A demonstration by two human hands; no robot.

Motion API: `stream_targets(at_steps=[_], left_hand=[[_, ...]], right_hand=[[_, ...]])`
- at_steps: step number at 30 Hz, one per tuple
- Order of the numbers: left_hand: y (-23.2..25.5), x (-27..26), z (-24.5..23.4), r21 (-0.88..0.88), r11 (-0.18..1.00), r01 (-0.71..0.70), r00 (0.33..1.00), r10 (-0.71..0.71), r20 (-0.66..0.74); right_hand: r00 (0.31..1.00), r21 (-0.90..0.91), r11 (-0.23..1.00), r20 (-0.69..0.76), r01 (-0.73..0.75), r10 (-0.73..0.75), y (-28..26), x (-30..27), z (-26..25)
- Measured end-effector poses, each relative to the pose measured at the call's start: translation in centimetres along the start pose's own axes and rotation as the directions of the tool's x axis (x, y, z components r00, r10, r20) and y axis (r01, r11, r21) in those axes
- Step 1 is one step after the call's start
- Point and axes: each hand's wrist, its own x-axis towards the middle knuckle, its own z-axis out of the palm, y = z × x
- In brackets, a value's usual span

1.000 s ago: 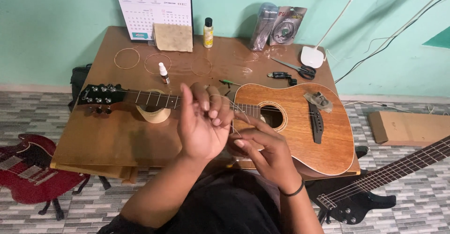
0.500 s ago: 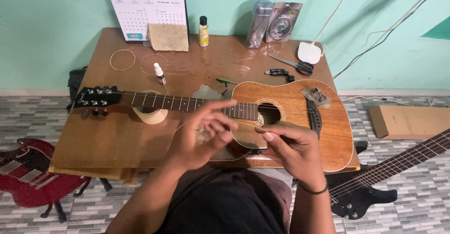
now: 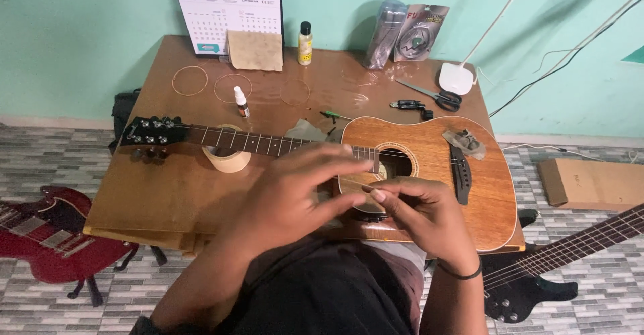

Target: The person replaces a guitar string on an acoustic guitar. They thread the string through the tuning peg, wind it, and then secure the other end at the bridge. The person also wipes the guitar neck with a cloth during the process.

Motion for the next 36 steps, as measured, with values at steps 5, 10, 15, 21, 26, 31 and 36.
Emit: stream_targets(at_steps=[5,10,15,21,26,31,36], left_hand=[[-1.2,1.5,2.5,-0.004,0.979,0.205,0.966,-0.201,0.160],[-2.2,3.0,4.5,-0.014,0.974,0.226,0.940,-0.215,0.266],[-5.2,5.2,10.9,-0.061,0.976,0.209,0.888,-0.163,0.430],[-7.6,8.3,17.2,-0.072,0.978,0.197,0.886,-0.147,0.440],[-8.2,10.6,19.4,-0.040,0.977,0.211,0.877,-0.172,0.448],[-8.9,12.0,20.3,0.012,0.970,0.244,0.865,-0.223,0.449],[-9.0,12.1,20.2,-0.042,0.969,0.244,0.898,-0.210,0.386]], right_hand=[[0.999,0.181,0.983,-0.038,0.015,-0.008,0.6,-0.1,-0.4],[0.993,0.125,0.986,-0.036,-0.111,0.116,2.6,-1.3,-2.5],[0.977,-0.177,0.981,-0.208,-0.084,0.046,6.7,-1.5,-6.4],[0.917,-0.316,0.903,-0.362,-0.292,0.170,8.8,-1.8,-10.5],[0.936,-0.391,0.881,-0.323,-0.266,0.139,10.8,-0.7,-12.7],[0.923,-0.379,0.891,-0.373,-0.249,0.099,14.6,0.8,-14.1],[0.883,-0.349,0.916,-0.469,-0.200,0.014,16.8,1.8,-13.5]])
